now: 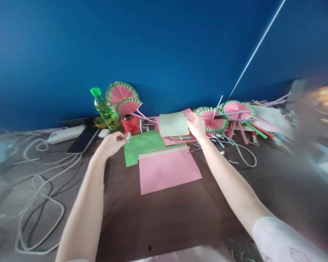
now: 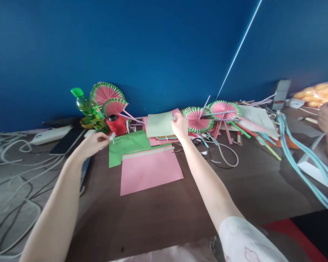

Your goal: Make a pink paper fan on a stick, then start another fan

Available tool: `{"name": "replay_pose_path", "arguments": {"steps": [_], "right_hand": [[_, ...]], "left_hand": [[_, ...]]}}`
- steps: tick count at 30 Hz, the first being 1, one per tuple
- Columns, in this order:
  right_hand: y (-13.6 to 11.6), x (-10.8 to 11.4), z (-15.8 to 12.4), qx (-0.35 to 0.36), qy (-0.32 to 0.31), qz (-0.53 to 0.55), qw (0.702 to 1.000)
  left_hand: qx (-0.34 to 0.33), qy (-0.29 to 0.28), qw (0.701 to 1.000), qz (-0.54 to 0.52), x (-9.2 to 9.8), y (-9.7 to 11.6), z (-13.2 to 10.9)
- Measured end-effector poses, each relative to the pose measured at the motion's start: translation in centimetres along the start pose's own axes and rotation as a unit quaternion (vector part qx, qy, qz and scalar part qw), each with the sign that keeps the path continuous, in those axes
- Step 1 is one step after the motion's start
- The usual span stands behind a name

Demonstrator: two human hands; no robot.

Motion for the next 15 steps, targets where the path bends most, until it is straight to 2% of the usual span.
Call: {"name": "replay_pose_path", "arguments": {"steps": [4, 9, 12, 15], "right_hand": [[-1.0, 0.6, 0.3, 0.052, 0.021, 0.003, 0.998], [-2.2, 1.3, 0.4, 0.073, 0.004, 0.123, 0.990], [-3.2, 2.0, 0.4, 0.084, -0.005, 0.180, 0.980], [-4.3, 2.8, 0.3, 0.096, -0.005, 0.197, 0.976]], "left_hand": [[0.019, 0.023, 0.994, -0.108, 1.7, 0.7, -0.8], [-0.018, 0.035, 0.976, -0.216, 2.6, 3.4, -2.3], [-0.033, 0.069, 0.989, -0.129, 2.5, 4.0, -2.5], [-0.027, 0.111, 0.990, 0.082, 2.1, 3.8, -2.3]]}}
Point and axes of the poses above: each hand's wrist, its own z-axis towards the middle knuckle, its own x-axis out of the back of the hand, y = z × x, the point moved 3 cm from there along z, towards the middle knuckle, and after that the axes turned 8 degrees about x, right-handed, at the moved point
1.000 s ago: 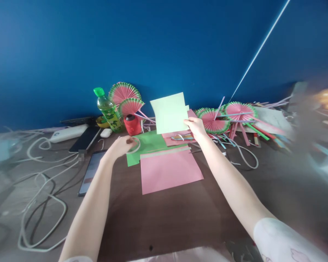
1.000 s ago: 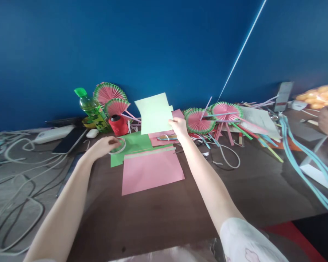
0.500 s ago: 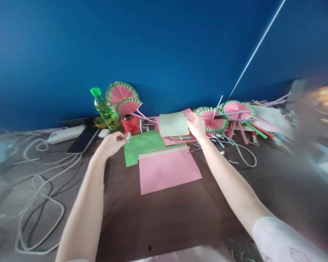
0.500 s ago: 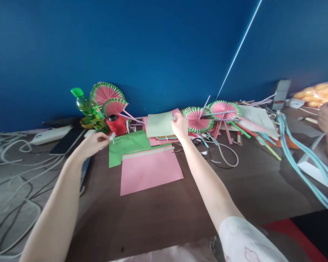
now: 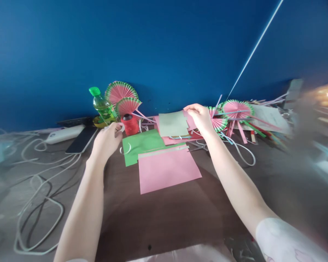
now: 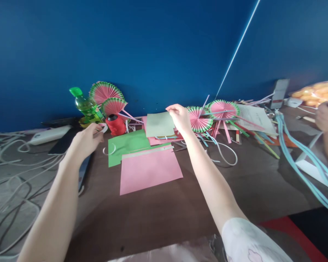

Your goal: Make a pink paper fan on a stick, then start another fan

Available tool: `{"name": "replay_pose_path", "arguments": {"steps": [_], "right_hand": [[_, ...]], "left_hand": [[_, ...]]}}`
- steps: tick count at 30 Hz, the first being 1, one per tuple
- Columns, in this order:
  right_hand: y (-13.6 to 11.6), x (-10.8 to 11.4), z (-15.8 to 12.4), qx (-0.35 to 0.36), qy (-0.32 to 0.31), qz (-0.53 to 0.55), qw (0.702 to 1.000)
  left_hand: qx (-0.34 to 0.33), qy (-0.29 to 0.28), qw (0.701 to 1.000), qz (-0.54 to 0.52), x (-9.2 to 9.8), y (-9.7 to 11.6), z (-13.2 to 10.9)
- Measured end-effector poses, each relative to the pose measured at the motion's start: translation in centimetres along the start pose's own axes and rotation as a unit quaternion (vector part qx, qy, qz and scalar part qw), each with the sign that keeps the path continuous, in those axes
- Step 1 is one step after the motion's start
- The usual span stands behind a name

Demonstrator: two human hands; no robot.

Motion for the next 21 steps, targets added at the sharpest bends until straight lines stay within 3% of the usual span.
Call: {"name": "replay_pose_path", "arguments": {"steps": [4, 7, 9, 11, 13, 16, 21], "right_hand": [[-1.3, 0.4, 0.0, 0.024, -0.002, -0.021, 1.000], [-1.6, 0.6, 0.1, 0.032, -0.007, -0.025, 0.999], [-1.5, 0.7, 0.1, 0.027, -0.014, -0.023, 0.999], [-1.3, 0.5, 0.0, 0.021, -0.033, -0.015, 0.999], [-1.2, -0.1, -0.2, 0.006, -0.063, 0.003, 0.998], [-1.4, -1.6, -1.0, -0.022, -0.122, 0.037, 0.992], [-3.3, -4.7, -2.8, -0.005, -0.216, 0.057, 0.975]], "left_hand": [[-0.015, 0.054, 0.985, 0.162, -0.2, -0.3, 0.0], [0.018, 0.089, 0.984, 0.153, 0.1, -0.5, 0.1], [0.041, 0.094, 0.991, 0.089, 0.2, -0.7, 0.2], [0.040, 0.055, 0.998, -0.017, -0.1, -0.6, 0.3], [0.020, -0.025, 0.991, -0.130, -0.9, -0.2, 0.3], [-0.011, -0.127, 0.958, -0.257, -2.2, 1.1, -0.1], [-0.038, -0.212, 0.890, -0.403, -3.7, 3.4, -1.3]]}}
Point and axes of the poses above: each hand's wrist, its own z-axis towards the middle knuckle, its own x-axis out of the back of the hand, y = z × x, the point moved 3 cm from there along z, towards the middle knuckle, and after that the axes turned 8 degrees about x, right-handed, at the moved point
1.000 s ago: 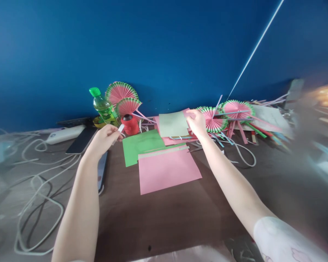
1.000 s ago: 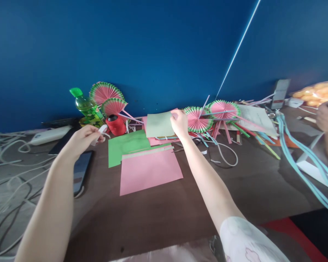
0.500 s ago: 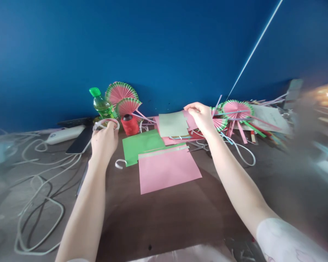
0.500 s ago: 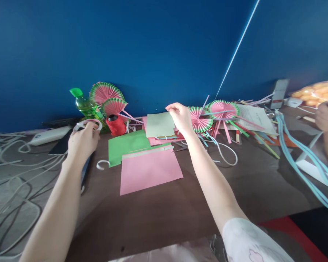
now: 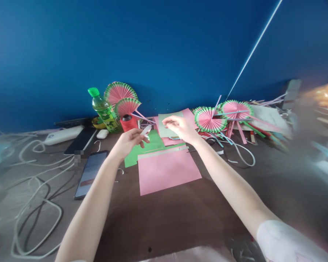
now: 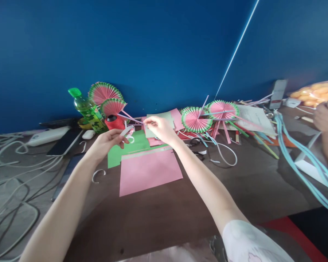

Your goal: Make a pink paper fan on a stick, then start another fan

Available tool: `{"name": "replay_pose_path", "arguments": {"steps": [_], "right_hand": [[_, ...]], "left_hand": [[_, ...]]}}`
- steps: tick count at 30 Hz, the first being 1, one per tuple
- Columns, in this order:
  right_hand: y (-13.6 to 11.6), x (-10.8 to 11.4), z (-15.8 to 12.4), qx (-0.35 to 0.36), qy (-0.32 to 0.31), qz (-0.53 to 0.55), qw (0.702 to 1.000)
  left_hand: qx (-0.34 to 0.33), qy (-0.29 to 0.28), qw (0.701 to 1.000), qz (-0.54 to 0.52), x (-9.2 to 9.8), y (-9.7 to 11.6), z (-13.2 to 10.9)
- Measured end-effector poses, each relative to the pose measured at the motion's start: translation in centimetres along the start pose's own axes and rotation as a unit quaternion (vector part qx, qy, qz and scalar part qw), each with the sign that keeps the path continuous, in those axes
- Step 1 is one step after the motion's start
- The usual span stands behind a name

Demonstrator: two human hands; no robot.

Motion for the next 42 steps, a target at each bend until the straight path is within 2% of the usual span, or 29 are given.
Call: {"name": "replay_pose_path", "arguments": {"steps": [3, 6, 11, 18, 23, 26, 32, 35, 42], "right_hand": [[-0.9, -1.4, -0.2, 0.007, -0.024, 0.005, 1.000], [-1.2, -1.9, -0.4, -0.005, -0.029, 0.012, 1.000], [-1.2, -1.6, -0.3, -0.007, -0.029, 0.010, 1.000], [-1.2, -1.9, -0.5, -0.029, -0.026, 0.038, 0.999], [-0.5, -2.5, -0.7, -0.022, 0.046, 0.029, 0.998], [0.1, -2.4, -0.7, -0.030, 0.066, -0.003, 0.997], [1.0, -2.2, -0.5, -0.033, 0.055, -0.030, 0.997], [1.3, -2.2, -0.5, -0.033, 0.045, -0.010, 0.998], [0.2, -2.2, -0.7, -0.037, -0.020, 0.067, 0.997]], "left_hand": [[-0.005, -0.060, 0.997, -0.058, -1.0, -0.1, -0.1], [-0.016, -0.103, 0.990, -0.094, -1.3, -0.3, -0.1], [-0.014, -0.133, 0.986, -0.104, -1.5, -0.5, -0.1], [-0.006, -0.121, 0.991, -0.052, -2.1, -0.2, -0.3], [-0.011, -0.062, 0.996, 0.065, -2.3, -0.7, 0.0], [-0.011, -0.054, 0.993, 0.103, -2.3, -1.7, 0.5], [-0.005, -0.068, 0.992, 0.107, -1.9, -3.2, 1.3], [0.000, -0.080, 0.994, 0.077, -1.8, -3.2, 1.3], [0.003, -0.054, 0.998, 0.019, -1.2, -2.6, 1.1]]}}
Point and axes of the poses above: each hand's wrist, its own z-axis towards the middle knuckle, its own x-axis out of the back of the hand, y = z × x, the point moved 3 cm from there along z, towards the middle knuckle, and after that the axes turned 8 degrees about x, right-handed, at the moved point
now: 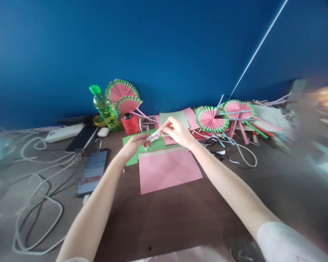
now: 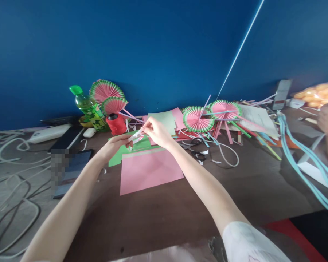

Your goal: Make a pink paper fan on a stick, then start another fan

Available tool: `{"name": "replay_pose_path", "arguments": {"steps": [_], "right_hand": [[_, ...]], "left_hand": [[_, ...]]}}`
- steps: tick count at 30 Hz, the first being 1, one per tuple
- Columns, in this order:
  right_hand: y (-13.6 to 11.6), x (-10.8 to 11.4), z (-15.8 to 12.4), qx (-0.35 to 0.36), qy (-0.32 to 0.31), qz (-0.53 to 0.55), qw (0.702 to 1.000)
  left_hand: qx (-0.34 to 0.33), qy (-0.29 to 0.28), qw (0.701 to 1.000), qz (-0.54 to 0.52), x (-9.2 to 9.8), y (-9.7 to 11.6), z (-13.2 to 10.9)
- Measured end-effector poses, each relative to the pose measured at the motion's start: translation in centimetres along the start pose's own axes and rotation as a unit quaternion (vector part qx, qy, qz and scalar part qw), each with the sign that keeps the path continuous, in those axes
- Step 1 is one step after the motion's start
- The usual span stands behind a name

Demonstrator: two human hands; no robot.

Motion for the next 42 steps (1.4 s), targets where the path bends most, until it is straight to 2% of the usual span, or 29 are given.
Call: {"name": "replay_pose_path", "arguments": {"steps": [4, 9, 12, 17, 22, 32, 42], "right_hand": [[-0.6, -0.1, -0.2, 0.015, -0.037, -0.006, 0.999], [-0.6, -0.6, -0.3, 0.010, -0.088, 0.110, 0.990], [-0.9, -0.6, -0.4, 0.010, -0.107, 0.135, 0.985], [-1.2, -0.3, -0.5, 0.015, -0.119, 0.109, 0.987], [-0.9, -0.2, -0.4, -0.008, -0.112, 0.130, 0.985], [-0.9, -0.6, -0.4, -0.071, -0.104, 0.220, 0.967], [-0.2, -0.6, -0.2, -0.020, -0.107, 0.339, 0.934]], "left_hand": [[-0.003, -0.006, 0.999, -0.040, 0.2, 0.1, 0.0], [-0.007, -0.025, 0.995, -0.095, 0.2, 0.0, 0.0], [0.000, -0.029, 0.991, -0.127, 0.1, 0.1, 0.0], [0.015, -0.037, 0.984, -0.176, -0.1, 0.3, -0.3], [0.014, -0.037, 0.979, -0.201, -0.2, 0.3, -0.3], [0.013, 0.035, 0.953, -0.300, 0.0, -1.2, 0.4], [-0.002, 0.054, 0.925, -0.375, -0.5, 0.4, 0.2]]}}
Point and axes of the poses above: each hand's wrist, its own z-axis towards the middle knuckle, its own x-axis out of the back of the hand, y = z × x, the point moved 3 cm from there along z, towards the middle knuckle, and after that the axes turned 8 degrees about x, right-handed, at the moved point
